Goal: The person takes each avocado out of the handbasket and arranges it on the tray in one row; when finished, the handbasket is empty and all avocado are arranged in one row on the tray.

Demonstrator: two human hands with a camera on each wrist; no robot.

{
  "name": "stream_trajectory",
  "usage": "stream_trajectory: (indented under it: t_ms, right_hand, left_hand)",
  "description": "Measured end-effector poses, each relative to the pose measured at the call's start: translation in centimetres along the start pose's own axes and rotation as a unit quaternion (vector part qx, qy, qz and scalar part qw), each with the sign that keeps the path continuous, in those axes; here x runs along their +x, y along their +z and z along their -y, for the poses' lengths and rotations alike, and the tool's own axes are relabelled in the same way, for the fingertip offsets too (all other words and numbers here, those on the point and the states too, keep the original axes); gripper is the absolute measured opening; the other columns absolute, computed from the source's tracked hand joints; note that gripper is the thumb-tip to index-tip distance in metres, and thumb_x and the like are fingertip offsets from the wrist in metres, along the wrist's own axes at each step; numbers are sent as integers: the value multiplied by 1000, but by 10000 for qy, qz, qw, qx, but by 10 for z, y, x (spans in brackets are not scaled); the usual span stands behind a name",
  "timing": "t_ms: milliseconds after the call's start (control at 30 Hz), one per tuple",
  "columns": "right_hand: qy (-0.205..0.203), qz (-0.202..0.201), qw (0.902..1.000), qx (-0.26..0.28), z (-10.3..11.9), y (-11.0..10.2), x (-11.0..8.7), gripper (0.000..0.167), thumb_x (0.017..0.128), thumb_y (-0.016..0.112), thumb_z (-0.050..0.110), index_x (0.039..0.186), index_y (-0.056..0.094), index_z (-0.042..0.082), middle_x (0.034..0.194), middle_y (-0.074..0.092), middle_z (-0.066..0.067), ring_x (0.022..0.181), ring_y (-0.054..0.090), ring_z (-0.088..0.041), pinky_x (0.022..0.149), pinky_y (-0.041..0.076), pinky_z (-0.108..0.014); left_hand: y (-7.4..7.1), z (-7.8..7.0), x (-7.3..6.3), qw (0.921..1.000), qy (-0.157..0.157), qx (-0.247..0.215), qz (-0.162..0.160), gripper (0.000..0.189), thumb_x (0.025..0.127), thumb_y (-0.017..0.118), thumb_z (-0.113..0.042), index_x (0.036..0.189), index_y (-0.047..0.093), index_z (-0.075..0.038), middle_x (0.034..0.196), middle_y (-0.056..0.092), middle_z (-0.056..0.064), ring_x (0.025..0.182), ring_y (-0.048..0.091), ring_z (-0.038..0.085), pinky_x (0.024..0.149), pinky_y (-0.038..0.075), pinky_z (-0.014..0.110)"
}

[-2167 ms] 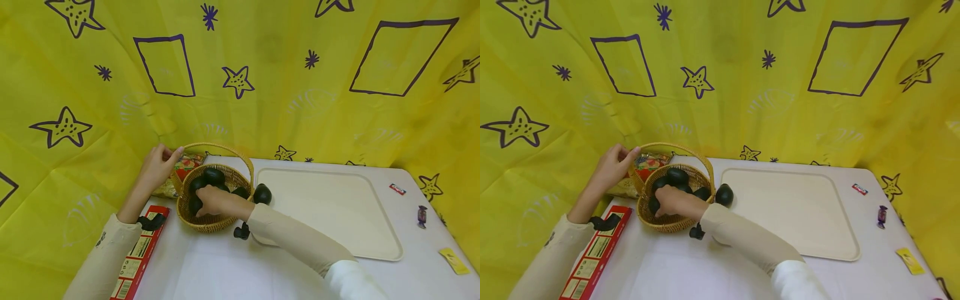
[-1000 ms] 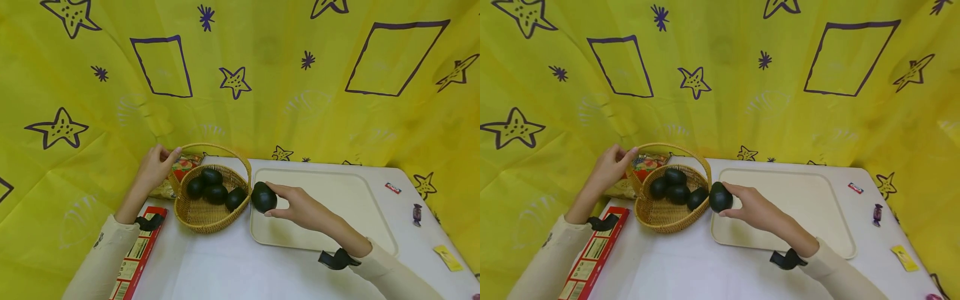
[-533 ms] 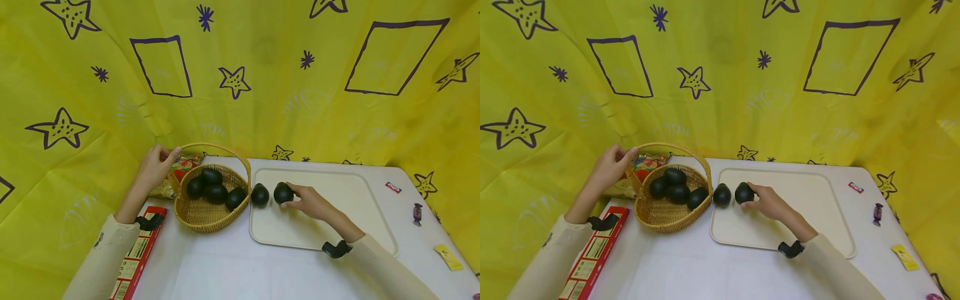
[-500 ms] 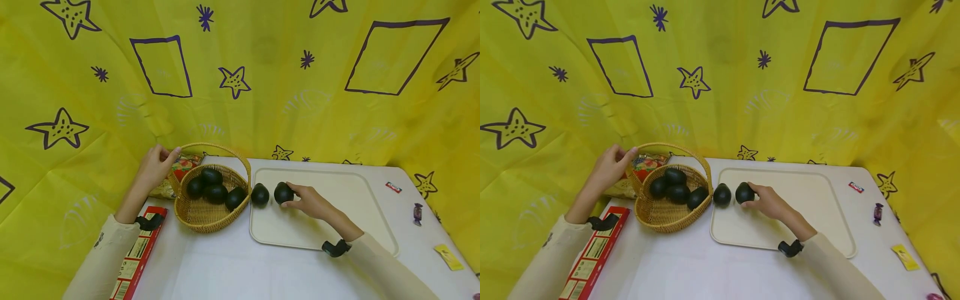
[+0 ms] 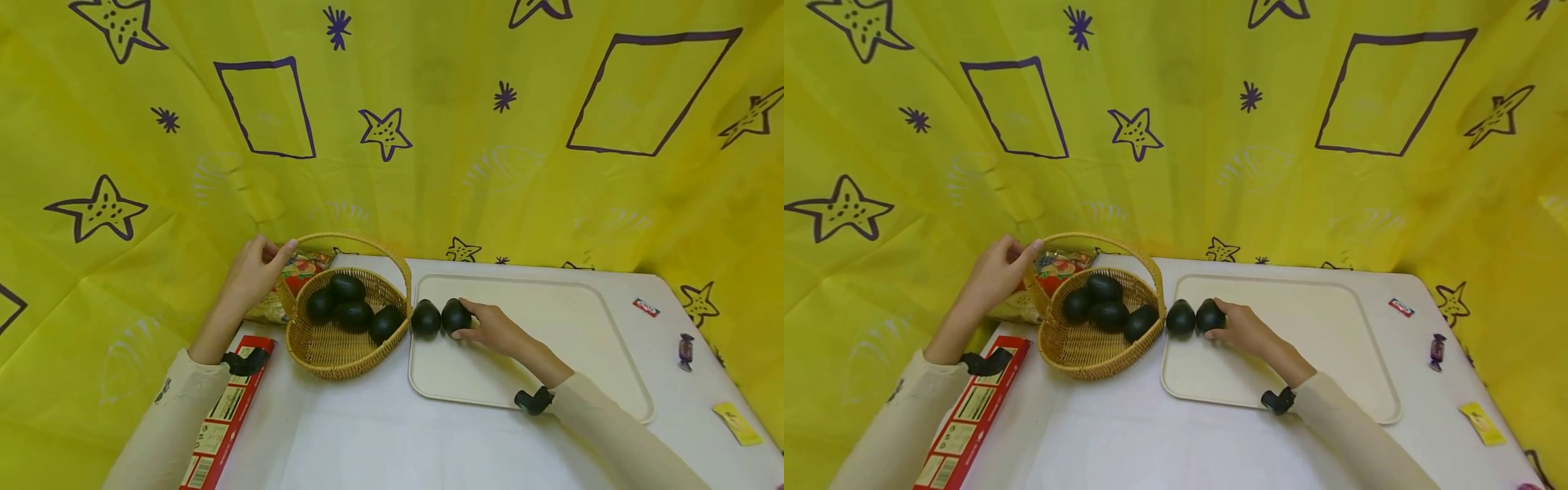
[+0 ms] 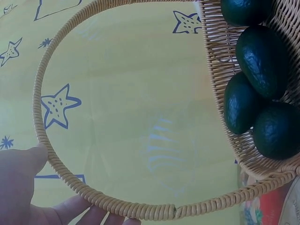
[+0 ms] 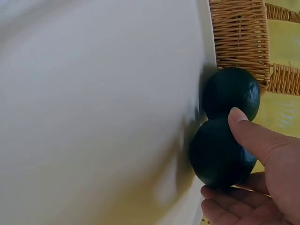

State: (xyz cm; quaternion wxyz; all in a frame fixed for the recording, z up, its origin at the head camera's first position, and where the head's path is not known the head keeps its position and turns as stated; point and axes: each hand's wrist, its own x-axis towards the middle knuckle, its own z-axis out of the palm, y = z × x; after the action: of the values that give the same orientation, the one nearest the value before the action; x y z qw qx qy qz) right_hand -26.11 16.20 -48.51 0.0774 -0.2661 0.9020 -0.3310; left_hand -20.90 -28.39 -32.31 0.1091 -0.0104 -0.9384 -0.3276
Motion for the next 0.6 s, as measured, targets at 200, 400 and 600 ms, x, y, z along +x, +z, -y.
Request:
stream_trajectory:
  t_ms: [200, 400, 600]
  right_hand:
    - [-23, -33, 9999, -97, 2, 0, -1, 82, 96, 81, 25, 155, 40, -13, 156, 46, -33, 145, 45, -51, 116, 39, -62]
    - [7, 7, 10000, -97, 4, -5, -5, 88, 95, 82, 31, 158, 36, -10, 156, 46, -33, 142, 48, -51, 116, 39, -63]
    - [142, 3, 9998, -132, 13, -15, -11, 87, 96, 81, 34, 159, 37, -7, 156, 48, -31, 143, 47, -50, 116, 38, -63]
  left_hand:
    - [0, 0, -1, 10000, -41, 0, 52, 65, 108, 46, -60, 112, 55, 4, 115, 57, 26, 102, 57, 40, 85, 47, 49]
    - [-1, 0, -2, 10000, -77, -9, 23, 66, 108, 46, -61, 113, 55, 4, 116, 57, 25, 102, 57, 39, 85, 47, 50]
    - [0, 1, -3, 10000, -53, -19, 0, 66, 108, 46, -61, 114, 56, 4, 116, 56, 24, 103, 56, 39, 86, 47, 51]
